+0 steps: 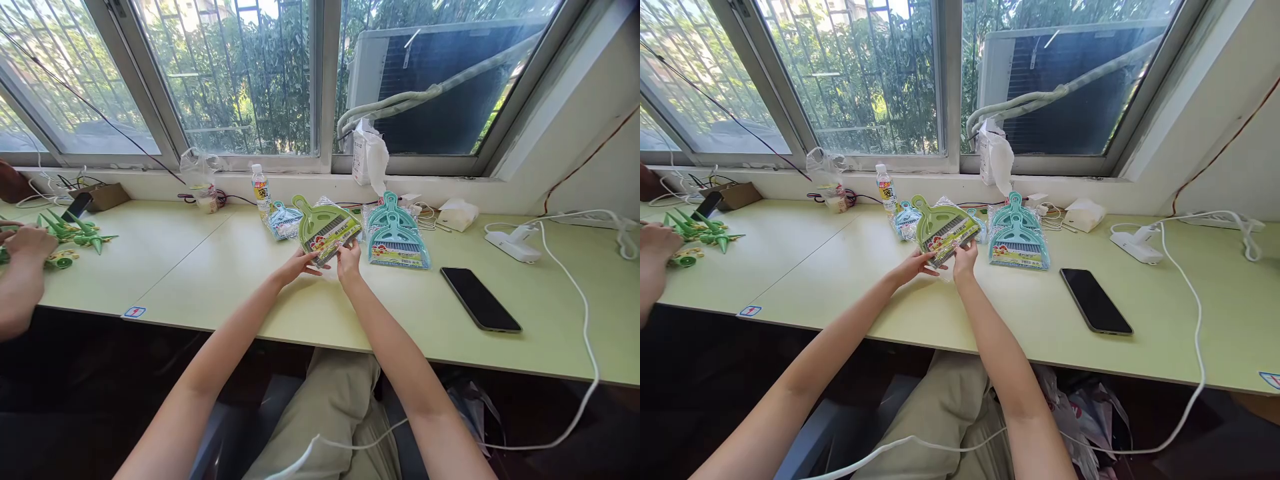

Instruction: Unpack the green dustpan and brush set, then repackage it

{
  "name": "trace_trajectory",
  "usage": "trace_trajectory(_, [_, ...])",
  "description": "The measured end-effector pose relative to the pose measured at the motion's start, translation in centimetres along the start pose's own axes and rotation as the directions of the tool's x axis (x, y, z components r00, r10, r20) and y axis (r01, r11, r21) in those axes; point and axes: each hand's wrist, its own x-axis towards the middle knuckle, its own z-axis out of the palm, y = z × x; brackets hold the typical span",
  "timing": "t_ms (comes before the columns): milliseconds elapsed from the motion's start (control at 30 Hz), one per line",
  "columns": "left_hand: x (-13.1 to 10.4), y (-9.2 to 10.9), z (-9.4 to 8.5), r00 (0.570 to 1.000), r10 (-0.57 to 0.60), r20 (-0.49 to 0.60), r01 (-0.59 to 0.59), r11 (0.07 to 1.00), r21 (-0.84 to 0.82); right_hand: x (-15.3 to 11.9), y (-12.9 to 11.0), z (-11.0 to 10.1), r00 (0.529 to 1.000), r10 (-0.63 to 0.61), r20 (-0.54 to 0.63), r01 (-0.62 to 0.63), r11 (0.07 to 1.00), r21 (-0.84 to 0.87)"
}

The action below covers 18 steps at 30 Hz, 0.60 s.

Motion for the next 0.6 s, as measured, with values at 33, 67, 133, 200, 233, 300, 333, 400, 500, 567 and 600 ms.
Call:
trace_trajectory(33, [0.0,0.0,0.2,1.000,0.002,-0.014,-0.001,1.000,0.025,0.1,0.0,0.0,1.000,0.003,0.000,-0.003,1.000,0.002])
trace_trajectory(67, [0.0,0.0,0.3,0.999,0.007,-0.037,-0.006,0.999,0.042,0.1,0.0,-0.1,1.000,0.006,0.001,-0.006,1.000,0.001])
trace_trajectory(133, [0.1,-0.2,0.4,0.995,0.025,-0.094,-0.020,0.999,0.051,0.4,0.2,-0.2,1.000,0.023,0.011,-0.023,1.000,-0.011])
trace_trajectory(200, [0.3,-0.5,0.2,0.988,0.032,-0.152,-0.026,0.999,0.045,0.8,0.4,-0.3,0.997,0.066,0.031,-0.065,0.997,-0.029])
trace_trajectory(233, [0.5,-0.6,0.0,0.983,0.035,-0.180,-0.028,0.999,0.041,1.1,0.4,-0.4,0.994,0.099,0.047,-0.097,0.995,-0.038])
trace_trajectory(300, [0.8,-0.6,-0.6,0.972,0.038,-0.233,-0.032,0.999,0.029,1.8,0.3,-0.7,0.981,0.163,0.103,-0.157,0.986,-0.062])
trace_trajectory(333, [0.9,-0.5,-0.9,0.965,0.044,-0.260,-0.041,0.999,0.018,2.1,0.1,-0.9,0.972,0.185,0.145,-0.174,0.981,-0.085])
trace_trajectory(400, [1.1,0.0,-1.7,0.943,0.059,-0.328,-0.069,0.997,-0.019,2.7,-0.5,-1.4,0.957,0.192,0.217,-0.157,0.973,-0.167])
trace_trajectory(500, [1.0,0.9,-3.2,0.904,0.016,-0.428,-0.076,0.990,-0.122,2.8,-1.7,-2.1,0.969,0.014,0.248,0.083,0.922,-0.379])
trace_trajectory(567, [0.8,1.4,-4.1,0.895,-0.065,-0.441,-0.037,0.975,-0.219,2.4,-2.4,-2.5,0.917,-0.207,0.340,0.369,0.764,-0.529])
trace_trajectory(600, [0.6,1.6,-4.6,0.895,-0.101,-0.434,-0.015,0.967,-0.256,2.2,-2.6,-2.6,0.860,-0.292,0.419,0.500,0.646,-0.577])
